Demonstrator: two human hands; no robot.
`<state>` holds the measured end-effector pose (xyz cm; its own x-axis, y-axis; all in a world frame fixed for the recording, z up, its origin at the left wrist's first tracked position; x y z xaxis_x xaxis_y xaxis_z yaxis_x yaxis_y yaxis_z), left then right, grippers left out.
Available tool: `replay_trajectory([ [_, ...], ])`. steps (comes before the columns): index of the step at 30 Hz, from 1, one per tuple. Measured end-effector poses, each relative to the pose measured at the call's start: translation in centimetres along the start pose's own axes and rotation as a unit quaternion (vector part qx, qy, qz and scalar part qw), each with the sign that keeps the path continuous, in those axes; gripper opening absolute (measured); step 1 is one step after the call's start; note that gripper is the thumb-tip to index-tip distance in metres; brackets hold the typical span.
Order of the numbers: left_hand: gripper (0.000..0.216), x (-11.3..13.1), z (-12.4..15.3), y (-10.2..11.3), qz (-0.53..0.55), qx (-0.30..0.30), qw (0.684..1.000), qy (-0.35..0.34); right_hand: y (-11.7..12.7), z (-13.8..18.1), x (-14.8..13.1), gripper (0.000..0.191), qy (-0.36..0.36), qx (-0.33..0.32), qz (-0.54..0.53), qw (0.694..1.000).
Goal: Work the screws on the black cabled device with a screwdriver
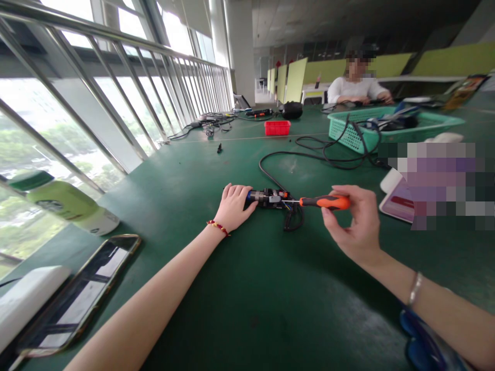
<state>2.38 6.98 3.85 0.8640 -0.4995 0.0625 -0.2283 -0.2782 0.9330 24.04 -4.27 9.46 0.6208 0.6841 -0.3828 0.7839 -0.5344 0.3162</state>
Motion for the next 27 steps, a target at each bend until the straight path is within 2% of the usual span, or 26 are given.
replay_trajectory([
  [6, 0.036, 0.02, 0.01, -0.05, -0.004, -0.003, 1.0, -0.001, -0.83, 0.0, 0.27, 0.02, -0.026, -0.06, 0.039, 0.997],
  [10, 0.036, -0.03, 0.03, -0.05, -0.005, -0.002, 1.0, -0.001, -0.18, -0.01, -0.03, 0.038, -0.006, -0.009, 0.011, 1.0],
  [12, 0.036, -0.05, 0.03, -0.06, -0.005, -0.001, 1.0, -0.001, 0.0, -0.06, -0.3, 0.039, 0.007, 0.004, 0.005, 1.0],
  [17, 0.036, -0.02, -0.01, -0.08, -0.007, -0.002, 1.0, -0.001, -0.48, -0.22, -0.52, 0.014, 0.007, -0.034, 0.048, 0.998],
  [23, 0.036, 0.02, -0.04, 0.0, -0.005, -0.001, 1.0, -0.002, 0.09, -0.02, 0.0, 0.04, -0.005, 0.007, 0.004, 1.0],
  [27, 0.036, -0.04, -0.06, -0.1, -0.007, -0.004, 1.0, -0.001, -0.75, -0.22, -0.37, 0.018, 0.002, -0.051, 0.039, 0.998],
])
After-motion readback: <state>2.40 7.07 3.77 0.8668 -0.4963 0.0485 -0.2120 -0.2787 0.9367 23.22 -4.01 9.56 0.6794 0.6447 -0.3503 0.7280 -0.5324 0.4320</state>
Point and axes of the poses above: each hand's wrist, its own z-axis away from the middle knuckle, its own y-axis out of the back of the hand, x = y × z, the point moved 9 cm from there along -z, towards the middle knuckle, and after that the axes turned 4 degrees about -x, right-handed, at the moved point
